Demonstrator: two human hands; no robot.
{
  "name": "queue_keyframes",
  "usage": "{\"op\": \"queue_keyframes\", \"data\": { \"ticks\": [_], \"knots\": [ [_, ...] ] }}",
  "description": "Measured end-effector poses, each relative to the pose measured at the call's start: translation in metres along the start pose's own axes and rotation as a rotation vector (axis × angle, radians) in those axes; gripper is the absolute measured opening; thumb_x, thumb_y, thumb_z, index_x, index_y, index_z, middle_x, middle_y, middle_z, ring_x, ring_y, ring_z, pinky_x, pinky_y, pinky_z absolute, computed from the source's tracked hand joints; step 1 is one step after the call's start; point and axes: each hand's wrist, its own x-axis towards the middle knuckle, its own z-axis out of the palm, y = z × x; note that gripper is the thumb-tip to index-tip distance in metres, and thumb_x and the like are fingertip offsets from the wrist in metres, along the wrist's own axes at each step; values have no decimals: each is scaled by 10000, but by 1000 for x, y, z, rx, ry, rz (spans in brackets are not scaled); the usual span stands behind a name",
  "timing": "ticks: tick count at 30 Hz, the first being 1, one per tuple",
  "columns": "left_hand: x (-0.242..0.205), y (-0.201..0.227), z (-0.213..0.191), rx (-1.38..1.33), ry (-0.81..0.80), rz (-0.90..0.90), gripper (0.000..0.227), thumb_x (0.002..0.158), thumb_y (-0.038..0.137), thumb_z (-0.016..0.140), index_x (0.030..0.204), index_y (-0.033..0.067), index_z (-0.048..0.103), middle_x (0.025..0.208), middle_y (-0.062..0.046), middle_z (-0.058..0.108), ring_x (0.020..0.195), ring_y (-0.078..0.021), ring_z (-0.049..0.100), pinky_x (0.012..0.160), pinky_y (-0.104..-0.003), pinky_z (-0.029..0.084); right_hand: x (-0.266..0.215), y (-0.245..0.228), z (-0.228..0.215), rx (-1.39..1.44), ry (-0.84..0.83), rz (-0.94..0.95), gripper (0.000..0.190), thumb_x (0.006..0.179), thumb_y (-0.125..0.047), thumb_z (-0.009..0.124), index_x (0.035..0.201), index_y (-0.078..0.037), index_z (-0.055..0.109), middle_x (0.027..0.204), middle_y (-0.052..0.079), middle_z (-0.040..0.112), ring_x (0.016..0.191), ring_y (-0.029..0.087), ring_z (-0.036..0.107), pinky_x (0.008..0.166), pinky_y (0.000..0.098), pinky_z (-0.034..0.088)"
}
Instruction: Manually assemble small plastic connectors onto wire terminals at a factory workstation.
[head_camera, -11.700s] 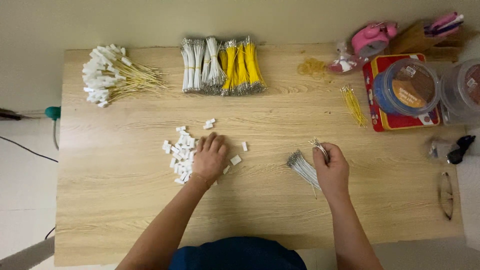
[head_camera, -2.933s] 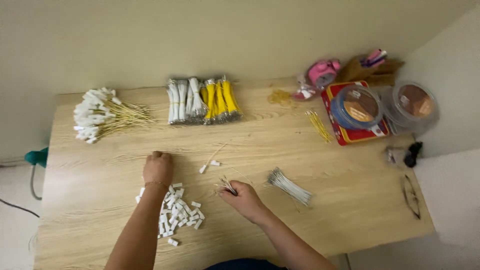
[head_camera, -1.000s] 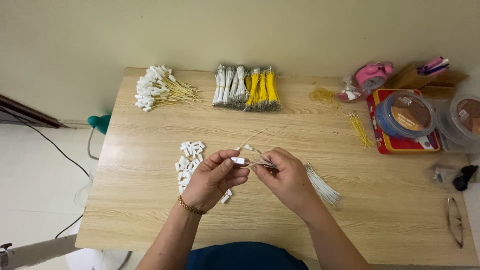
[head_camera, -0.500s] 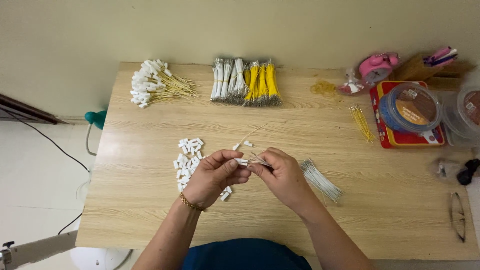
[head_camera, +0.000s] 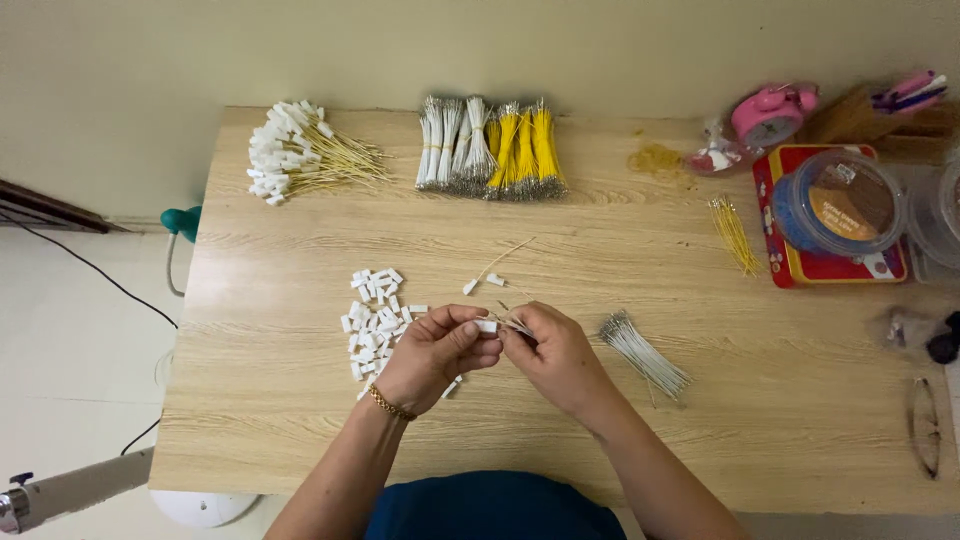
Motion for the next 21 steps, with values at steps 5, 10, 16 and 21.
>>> {"op": "queue_keyframes", "data": {
  "ticks": [5, 10, 16, 21],
  "knots": [
    [46, -20, -34, 138, 36, 2, 248, 978, 78, 649, 1209, -10, 640, 1036, -206, 751, 871, -288, 774, 780, -400, 664, 9, 57, 12, 43, 4, 129, 181, 991, -164, 617, 959, 5, 675, 823, 227, 682, 808, 368, 691, 751, 440, 531],
    [107, -41, -66, 595, 229, 75, 271, 950, 159, 738, 1202, 59, 730, 990, -124, 735, 760, -180, 715, 622, -289, 637, 22, 53, -14, 6, 173, 327, 311, 1093, -232, 470, 1085, -3, 680, 974, 245, 730, 1004, 447, 703, 885, 529, 530],
    [119, -28, -73, 1278, 305, 48, 554, 919, 327, 716, 1447, 337, 547, 1048, -21, 773, 979, -281, 742, 925, -457, 583, 22, 71, -15, -21, 247, 328, 247, 1107, -294, 462, 1168, -90, 587, 735, 150, 586, 726, 309, 604, 711, 476, 506],
    [80, -40, -89, 1865, 121, 82, 244, 903, 294, 705, 1121, 185, 713, 973, -117, 698, 956, -353, 741, 828, -472, 622, 8, 76, 0, 511, 154, 335, 199, 1076, -142, 482, 1246, -42, 511, 791, 104, 637, 491, 107, 521, 447, 221, 406]
  ]
}}
